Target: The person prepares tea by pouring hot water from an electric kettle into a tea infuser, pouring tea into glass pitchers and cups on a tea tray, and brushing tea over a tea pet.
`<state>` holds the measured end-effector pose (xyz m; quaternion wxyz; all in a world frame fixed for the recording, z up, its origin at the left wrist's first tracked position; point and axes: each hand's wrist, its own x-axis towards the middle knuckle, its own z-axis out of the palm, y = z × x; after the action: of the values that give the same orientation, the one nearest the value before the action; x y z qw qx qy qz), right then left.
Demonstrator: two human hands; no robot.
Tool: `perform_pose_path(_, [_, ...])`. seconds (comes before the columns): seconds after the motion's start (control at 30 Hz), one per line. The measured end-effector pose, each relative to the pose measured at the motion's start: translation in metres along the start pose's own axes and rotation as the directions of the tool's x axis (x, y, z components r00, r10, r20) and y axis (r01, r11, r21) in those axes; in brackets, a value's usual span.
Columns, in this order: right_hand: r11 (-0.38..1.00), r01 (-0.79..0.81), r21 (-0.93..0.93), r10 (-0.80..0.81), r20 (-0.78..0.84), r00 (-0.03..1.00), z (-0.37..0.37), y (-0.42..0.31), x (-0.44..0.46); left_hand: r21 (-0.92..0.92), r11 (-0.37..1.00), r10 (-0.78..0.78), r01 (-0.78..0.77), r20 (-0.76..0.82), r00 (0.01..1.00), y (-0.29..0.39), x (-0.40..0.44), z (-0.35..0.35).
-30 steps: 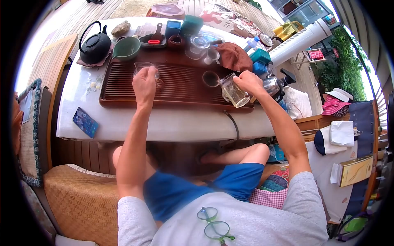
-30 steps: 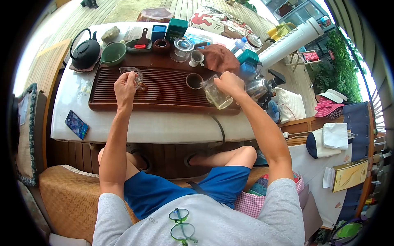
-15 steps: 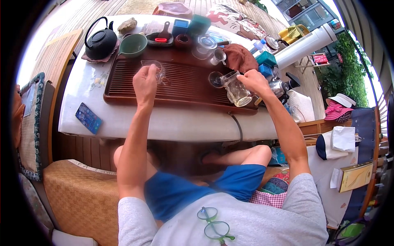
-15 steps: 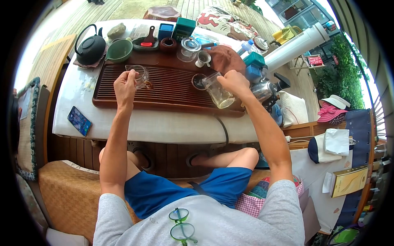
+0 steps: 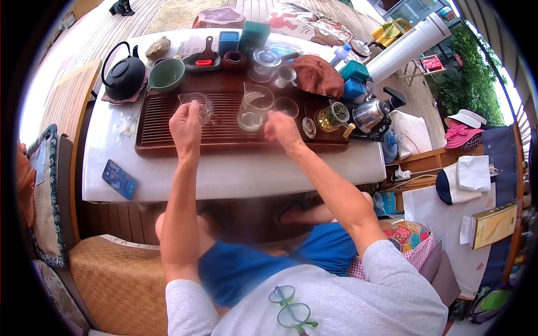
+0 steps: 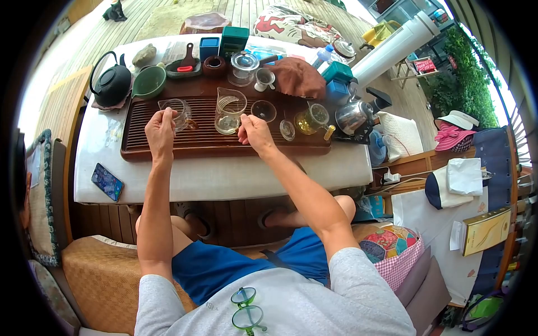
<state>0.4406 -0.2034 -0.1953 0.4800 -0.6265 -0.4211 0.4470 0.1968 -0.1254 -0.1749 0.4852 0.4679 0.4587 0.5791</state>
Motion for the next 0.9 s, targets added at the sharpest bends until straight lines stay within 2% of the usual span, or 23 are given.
perform_pose_path(0.07, [0.999, 0.017, 0.042, -0.020, 0.052, 0.998, 0.001, 0.003, -0.002, -0.018, 1.000, -0.010, 0.011, 0.010, 1.000, 0.001, -0.001, 0.002])
perform_pose_path(0.17, [0.996, 0.067, 0.057, -0.069, 0.030, 0.997, -0.004, 0.005, -0.010, 0.005, 1.000, -0.009, 0.008, 0.014, 1.000, -0.003, 0.000, 0.003])
perform_pose_path(0.23, [0.966, 0.118, -0.229, -0.144, -0.101, 0.984, -0.022, -0.007, -0.021, 0.032, 0.999, 0.004, -0.005, 0.017, 1.000, -0.004, 0.001, 0.002])
perform_pose_path(0.27, [0.838, 0.212, -0.503, -0.325, -0.149, 0.934, -0.042, 0.011, -0.014, 0.052, 0.999, 0.015, -0.016, 0.011, 1.000, -0.004, 0.002, 0.002])
perform_pose_path(0.3, [0.627, 0.250, -0.738, -0.504, -0.139, 0.853, -0.061, 0.028, -0.008, 0.051, 0.999, 0.007, -0.007, 0.007, 1.000, -0.004, 0.002, 0.002])
perform_pose_path(0.37, [0.546, 0.057, -0.836, -0.433, -0.223, 0.873, -0.078, 0.024, -0.018, 0.047, 0.999, -0.010, 0.010, 0.015, 1.000, -0.005, 0.002, 0.004])
perform_pose_path(0.4, [0.452, 0.007, -0.892, -0.404, -0.198, 0.893, -0.085, 0.027, -0.019, 0.023, 1.000, -0.013, 0.013, 0.029, 0.999, -0.005, 0.002, 0.006])
perform_pose_path(0.5, [0.325, -0.040, -0.945, -0.398, -0.175, 0.900, -0.092, 0.041, -0.021, 0.044, 0.998, -0.039, 0.037, 0.042, 0.998, -0.001, -0.002, 0.008])
perform_pose_path(0.63, [0.295, -0.006, -0.955, -0.428, -0.138, 0.893, -0.103, 0.064, -0.017, 0.038, 0.998, -0.041, 0.040, 0.038, 0.998, 0.000, -0.002, 0.009])
perform_pose_path(0.67, [0.309, 0.047, -0.950, -0.494, -0.118, 0.861, -0.109, 0.068, -0.020, 0.035, 0.999, -0.025, 0.024, 0.037, 0.999, -0.003, -0.001, 0.009])
perform_pose_path(0.77, [0.470, 0.111, -0.876, -0.525, -0.176, 0.833, -0.127, 0.057, -0.029, 0.034, 0.999, 0.003, -0.005, 0.037, 0.999, -0.009, 0.001, 0.009])
perform_pose_path(0.8, [0.566, 0.142, -0.812, -0.534, -0.230, 0.814, -0.133, 0.049, -0.033, 0.037, 0.999, 0.002, -0.003, 0.035, 0.999, -0.009, 0.002, 0.009])
perform_pose_path(0.83, [0.633, 0.135, -0.763, -0.504, -0.274, 0.819, -0.141, 0.042, -0.036, 0.040, 0.999, 0.000, -0.002, 0.034, 0.999, -0.009, 0.002, 0.009])
perform_pose_path(0.9, [0.857, 0.122, -0.501, -0.364, -0.420, 0.831, -0.165, 0.038, -0.034, 0.047, 0.999, 0.000, -0.002, 0.039, 0.999, -0.009, 0.002, 0.009])
